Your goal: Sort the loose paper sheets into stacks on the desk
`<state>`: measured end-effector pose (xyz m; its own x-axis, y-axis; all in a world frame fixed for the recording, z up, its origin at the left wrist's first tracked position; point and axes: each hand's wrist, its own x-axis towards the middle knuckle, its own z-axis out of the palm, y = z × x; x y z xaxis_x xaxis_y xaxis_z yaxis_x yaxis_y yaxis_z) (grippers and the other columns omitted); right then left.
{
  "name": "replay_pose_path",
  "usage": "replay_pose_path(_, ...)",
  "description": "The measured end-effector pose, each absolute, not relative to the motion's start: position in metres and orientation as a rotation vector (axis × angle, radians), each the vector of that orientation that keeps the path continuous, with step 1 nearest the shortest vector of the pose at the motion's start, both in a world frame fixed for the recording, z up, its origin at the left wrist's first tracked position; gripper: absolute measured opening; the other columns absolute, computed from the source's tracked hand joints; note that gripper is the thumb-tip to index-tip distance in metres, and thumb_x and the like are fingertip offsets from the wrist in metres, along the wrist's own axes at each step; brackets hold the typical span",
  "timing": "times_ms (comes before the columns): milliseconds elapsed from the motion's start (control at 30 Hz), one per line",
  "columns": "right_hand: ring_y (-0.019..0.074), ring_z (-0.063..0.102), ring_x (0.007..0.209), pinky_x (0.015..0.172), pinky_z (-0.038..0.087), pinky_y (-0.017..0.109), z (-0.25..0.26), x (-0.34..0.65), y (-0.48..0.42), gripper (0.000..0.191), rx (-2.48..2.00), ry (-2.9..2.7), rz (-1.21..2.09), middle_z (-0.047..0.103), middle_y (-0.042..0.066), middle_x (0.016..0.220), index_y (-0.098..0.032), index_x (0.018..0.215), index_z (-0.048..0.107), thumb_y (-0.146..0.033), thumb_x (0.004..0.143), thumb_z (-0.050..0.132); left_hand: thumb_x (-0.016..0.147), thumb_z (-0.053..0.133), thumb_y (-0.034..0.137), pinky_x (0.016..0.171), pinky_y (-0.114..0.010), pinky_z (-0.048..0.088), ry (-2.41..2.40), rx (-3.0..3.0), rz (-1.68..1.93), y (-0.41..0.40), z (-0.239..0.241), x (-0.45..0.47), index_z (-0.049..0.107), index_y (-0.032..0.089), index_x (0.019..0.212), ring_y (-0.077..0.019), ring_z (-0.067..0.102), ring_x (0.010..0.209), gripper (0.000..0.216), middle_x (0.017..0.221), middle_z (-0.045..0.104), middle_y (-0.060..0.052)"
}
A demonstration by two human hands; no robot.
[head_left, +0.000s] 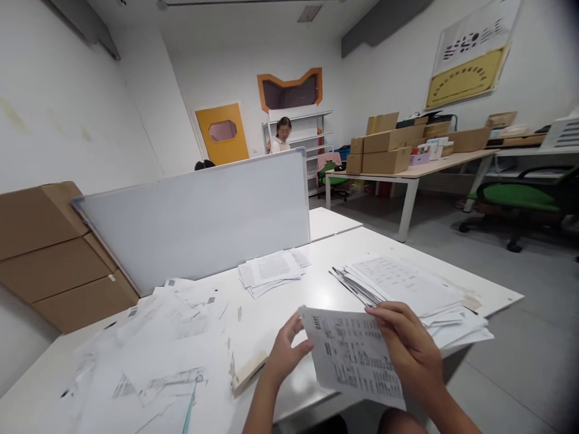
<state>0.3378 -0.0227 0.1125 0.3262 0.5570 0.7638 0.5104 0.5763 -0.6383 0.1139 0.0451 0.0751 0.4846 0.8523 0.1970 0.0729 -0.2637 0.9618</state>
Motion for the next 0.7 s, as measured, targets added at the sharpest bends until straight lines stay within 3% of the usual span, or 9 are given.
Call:
replay_pose_path(67,0.0178,0.058,0.081,0.066,0.048,0.030,0.111,0.329,-0.017,0.018,-0.952,-1.300,0.007,0.058,0.005,0.088,-0.027,0.093,0.067,-0.021,0.085,0.053,0.075,0.064,0.051,0.096,-0.044,0.046,0.729,1.617,0.938,0.047,0.079,0.112,0.062,0.015,0.117,-0.0303,0.059,0.111,0.055,0.117,0.066,-0.013)
replay_pose_path(133,0.0187,0.058,0.085,0.073,0.049,0.032,0.096,0.322,-0.010,0.022,-0.898,-1.218,0.054,0.060,0.005,0.091,-0.027,0.104,0.064,-0.022,0.084,0.056,0.080,0.059,0.049,0.094,-0.043,0.047,0.810,1.588,1.020,0.042,0.077,0.110,0.069,0.015,0.104,-0.0281,0.062,0.103,0.043,0.107,0.070,-0.011)
replay_pose_path(233,0.0218,0.060,0.092,0.077,0.052,0.034,0.059,0.312,0.001,0.039,-0.987,-1.098,0.388,0.064,0.008,0.100,-0.024,0.119,0.056,-0.035,0.082,0.060,0.084,0.052,0.049,0.094,-0.043,0.045,0.951,1.508,1.173,0.030,0.062,0.107,0.067,0.015,0.104,-0.0263,0.062,0.102,0.042,0.108,0.070,-0.010)
replay_pose_path(367,0.0258,0.063,0.091,0.074,0.052,0.032,0.025,0.308,0.005,0.037,-1.179,-1.147,0.868,0.069,0.009,0.096,-0.020,0.100,0.066,-0.050,0.078,0.060,0.080,0.057,0.052,0.090,-0.042,0.048,0.992,1.458,1.217,0.020,0.040,0.100,0.066,0.014,0.106,-0.0269,0.063,0.099,0.047,0.107,0.069,-0.014)
replay_pose_path(567,0.0254,0.063,0.087,0.075,0.051,0.033,0.037,0.311,0.003,0.037,-1.045,-0.887,1.003,0.070,0.007,0.096,-0.022,0.098,0.064,-0.051,0.074,0.065,0.080,0.059,0.047,0.100,-0.038,0.042,0.958,1.514,1.130,0.023,0.042,0.094,0.060,0.019,0.118,-0.0249,0.055,0.116,0.047,0.125,0.061,-0.011)
replay_pose_path(700,0.0236,0.062,0.077,0.068,0.050,0.032,0.023,0.300,0.003,0.035,-1.034,-0.796,0.924,0.069,0.006,0.084,-0.021,0.086,0.063,-0.051,0.069,0.070,0.080,0.057,0.050,0.098,-0.039,0.044,1.004,1.529,1.069,0.023,0.030,0.100,0.061,0.017,0.113,-0.0262,0.057,0.112,0.047,0.120,0.064,-0.013)
